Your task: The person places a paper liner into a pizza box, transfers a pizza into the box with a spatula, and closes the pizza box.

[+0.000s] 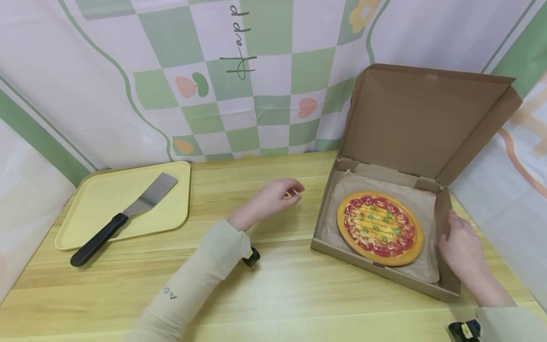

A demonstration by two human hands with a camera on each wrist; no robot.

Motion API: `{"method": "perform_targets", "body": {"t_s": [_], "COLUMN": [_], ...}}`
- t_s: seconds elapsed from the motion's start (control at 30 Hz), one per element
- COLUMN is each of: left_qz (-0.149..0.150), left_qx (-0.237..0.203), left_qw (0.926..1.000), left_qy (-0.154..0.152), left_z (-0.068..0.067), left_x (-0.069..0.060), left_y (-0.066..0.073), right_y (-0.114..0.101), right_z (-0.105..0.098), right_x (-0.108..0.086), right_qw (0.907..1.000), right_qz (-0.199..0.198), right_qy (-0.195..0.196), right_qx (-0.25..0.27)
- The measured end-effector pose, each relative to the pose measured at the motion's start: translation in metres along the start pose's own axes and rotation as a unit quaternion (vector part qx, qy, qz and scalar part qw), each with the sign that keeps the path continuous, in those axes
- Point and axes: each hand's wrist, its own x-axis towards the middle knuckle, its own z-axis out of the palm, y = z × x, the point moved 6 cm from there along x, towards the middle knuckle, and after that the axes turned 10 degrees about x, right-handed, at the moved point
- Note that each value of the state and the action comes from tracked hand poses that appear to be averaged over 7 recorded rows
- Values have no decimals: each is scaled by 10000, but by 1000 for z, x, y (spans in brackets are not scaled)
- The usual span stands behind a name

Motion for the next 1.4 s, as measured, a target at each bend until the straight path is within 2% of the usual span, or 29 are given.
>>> {"method": "perform_targets", "body": {"t_s": [0.17, 0.4, 0.6, 0.9, 1.1, 1.4], "left_qz": [-125, -281, -240, -159, -17, -228], "left_qx": [7, -448, -679, -536, -459, -311], "left_qw": [9995, 9973, 9955, 9974, 9978, 9989], "left_qy": [285, 518, 611, 458, 484, 250], "left_z": [6, 17, 27, 42, 50, 55], "left_x": [9, 20, 29, 35, 39, 40], "left_y": [4, 9, 14, 25, 30, 32], "right_y": [0, 0, -1, 1, 0, -5], "right_z": [1, -1, 0, 0, 0, -1], "right_x": [0, 1, 1, -1, -2, -3], "right_qw": [10000, 10000, 10000, 9999, 10000, 10000], "right_qz": [31, 10, 2, 106, 80, 12], "right_qy": [-39, 14, 10, -39, -7, 90], "right_qx": [-7, -7, 28, 5, 1, -41]}}
